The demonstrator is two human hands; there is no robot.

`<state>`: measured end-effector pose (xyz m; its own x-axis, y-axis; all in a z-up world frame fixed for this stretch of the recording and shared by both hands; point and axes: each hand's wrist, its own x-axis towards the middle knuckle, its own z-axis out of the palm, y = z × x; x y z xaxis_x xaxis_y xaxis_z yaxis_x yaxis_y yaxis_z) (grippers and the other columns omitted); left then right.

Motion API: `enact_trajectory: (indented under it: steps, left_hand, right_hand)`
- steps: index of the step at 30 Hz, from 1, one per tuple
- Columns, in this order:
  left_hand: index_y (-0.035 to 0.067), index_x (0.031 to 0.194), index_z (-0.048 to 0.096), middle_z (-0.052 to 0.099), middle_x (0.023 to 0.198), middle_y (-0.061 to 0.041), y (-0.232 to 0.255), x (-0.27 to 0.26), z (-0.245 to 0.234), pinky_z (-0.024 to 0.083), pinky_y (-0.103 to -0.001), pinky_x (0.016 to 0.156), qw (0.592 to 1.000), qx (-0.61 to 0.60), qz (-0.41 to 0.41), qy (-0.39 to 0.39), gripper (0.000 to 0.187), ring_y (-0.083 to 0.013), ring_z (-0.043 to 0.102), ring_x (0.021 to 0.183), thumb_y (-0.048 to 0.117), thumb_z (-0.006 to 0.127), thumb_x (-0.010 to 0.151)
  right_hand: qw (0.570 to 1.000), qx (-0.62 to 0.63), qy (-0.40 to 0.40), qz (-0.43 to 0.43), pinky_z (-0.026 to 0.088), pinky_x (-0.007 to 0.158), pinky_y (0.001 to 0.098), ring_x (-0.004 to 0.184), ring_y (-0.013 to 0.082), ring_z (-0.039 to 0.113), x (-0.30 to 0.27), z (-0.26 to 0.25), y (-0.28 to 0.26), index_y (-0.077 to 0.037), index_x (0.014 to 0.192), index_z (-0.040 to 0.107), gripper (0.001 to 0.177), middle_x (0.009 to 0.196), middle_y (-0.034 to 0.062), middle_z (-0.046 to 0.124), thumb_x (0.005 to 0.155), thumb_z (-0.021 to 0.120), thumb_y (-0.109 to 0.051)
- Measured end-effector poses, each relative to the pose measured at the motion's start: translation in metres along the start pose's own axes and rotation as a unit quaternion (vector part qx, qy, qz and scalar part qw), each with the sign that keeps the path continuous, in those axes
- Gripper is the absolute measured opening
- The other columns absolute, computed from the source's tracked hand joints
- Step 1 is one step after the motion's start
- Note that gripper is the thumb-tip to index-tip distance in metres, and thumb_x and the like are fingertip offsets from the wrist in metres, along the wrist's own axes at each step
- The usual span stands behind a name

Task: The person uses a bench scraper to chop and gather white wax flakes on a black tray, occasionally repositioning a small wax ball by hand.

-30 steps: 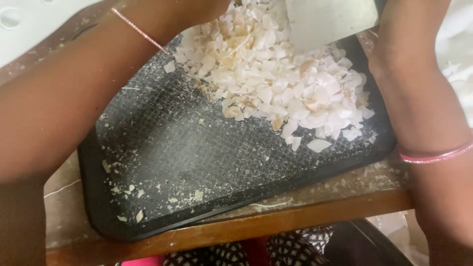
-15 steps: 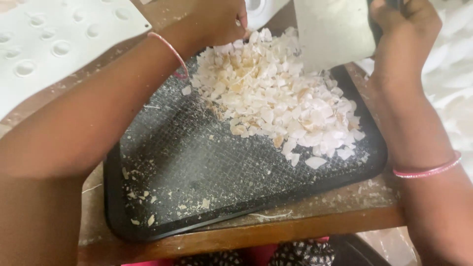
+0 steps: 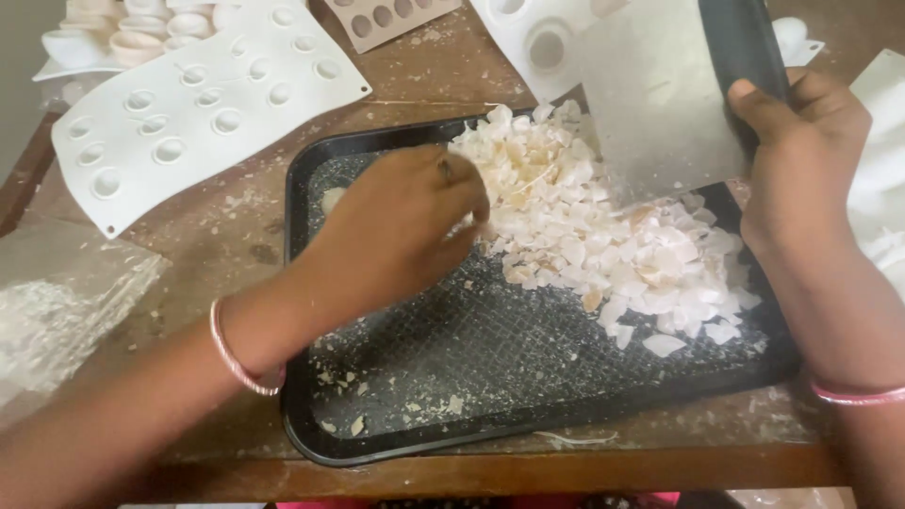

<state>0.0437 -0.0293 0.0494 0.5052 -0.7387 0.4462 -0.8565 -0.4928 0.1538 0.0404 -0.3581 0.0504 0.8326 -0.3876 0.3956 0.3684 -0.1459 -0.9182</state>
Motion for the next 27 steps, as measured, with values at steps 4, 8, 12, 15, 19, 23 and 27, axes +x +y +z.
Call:
enact_trajectory:
  steps: [4,8,12,15,19,23,27]
  left_hand:
    - [0.005,0.093,0.069,0.068,0.101,-0.008,0.008,-0.039,0.004,0.052,-0.041,0.085,0.999,-0.009,0.013,0.049,0.011,-0.0264,0.064,0.1,0.012,0.076,0.087]
    - [0.002,0.094,0.066,0.065,0.102,-0.011,0.006,-0.055,0.018,0.051,-0.042,0.086,0.998,-0.027,-0.019,0.059,0.016,-0.0307,0.063,0.101,0.014,0.074,0.086]
    - [0.005,0.089,0.065,0.064,0.099,-0.011,0.006,-0.058,0.019,0.051,-0.043,0.082,0.997,-0.047,-0.046,0.04,0.017,-0.0307,0.063,0.097,0.018,0.075,0.083]
    - [0.008,0.083,0.066,0.063,0.094,-0.01,0.004,-0.06,0.016,0.051,-0.043,0.075,0.995,-0.065,-0.07,0.017,0.021,-0.0298,0.063,0.091,0.025,0.077,0.078]
    - [0.01,0.086,0.069,0.065,0.086,-0.009,0.001,-0.061,0.014,0.052,-0.044,0.068,0.989,-0.076,-0.121,-0.036,0.024,-0.0289,0.065,0.084,0.032,0.076,0.081]
    - [0.01,0.09,0.073,0.069,0.085,-0.009,0.0,-0.065,0.023,0.053,-0.045,0.066,0.988,-0.081,-0.129,-0.031,0.023,-0.0299,0.068,0.081,0.033,0.074,0.085]
    - [0.011,0.088,0.074,0.07,0.084,-0.008,0.003,-0.064,0.027,0.053,-0.045,0.065,0.982,-0.098,-0.156,-0.038,0.022,-0.0292,0.068,0.078,0.033,0.073,0.086]
  right_hand:
    - [0.996,-0.08,-0.03,0.016,0.048,0.068,0.0246,0.074,0.0096,0.062,-0.032,0.025,-0.035,-0.001,0.11,0.067,0.009,0.093,0.004,0.069,0.103,0.067,-0.007]
    - [0.96,-0.266,-0.043,0.071,0.045,0.042,0.0316,0.051,0.0156,0.06,-0.072,0.048,-0.068,-0.006,0.115,0.065,0.022,0.081,0.0086,0.067,0.104,0.064,-0.025]
    - [0.949,-0.297,-0.106,0.023,0.047,0.049,0.0318,0.053,0.0178,0.059,-0.091,0.031,-0.044,-0.003,0.118,0.064,0.026,0.083,0.0119,0.068,0.106,0.067,-0.025]
    - [0.945,-0.291,-0.148,-0.022,0.049,0.064,0.0293,0.071,0.0146,0.061,-0.103,0.03,-0.033,-0.001,0.122,0.063,0.026,0.093,0.0105,0.069,0.105,0.071,-0.019]
    - [0.947,-0.282,-0.155,-0.023,0.053,0.078,0.0268,0.085,0.0116,0.065,-0.11,0.032,-0.029,-0.002,0.123,0.062,0.029,0.1,0.0079,0.071,0.102,0.072,-0.018]
    - [0.931,-0.327,-0.163,0.008,0.054,0.073,0.028,0.081,0.0148,0.067,-0.113,0.035,-0.035,-0.002,0.124,0.064,0.029,0.097,0.0105,0.072,0.1,0.073,-0.016]
    - [0.92,-0.348,-0.174,0.037,0.054,0.068,0.0287,0.077,0.0161,0.068,-0.119,0.047,-0.047,0.0,0.123,0.065,0.029,0.094,0.0119,0.074,0.099,0.071,-0.015]
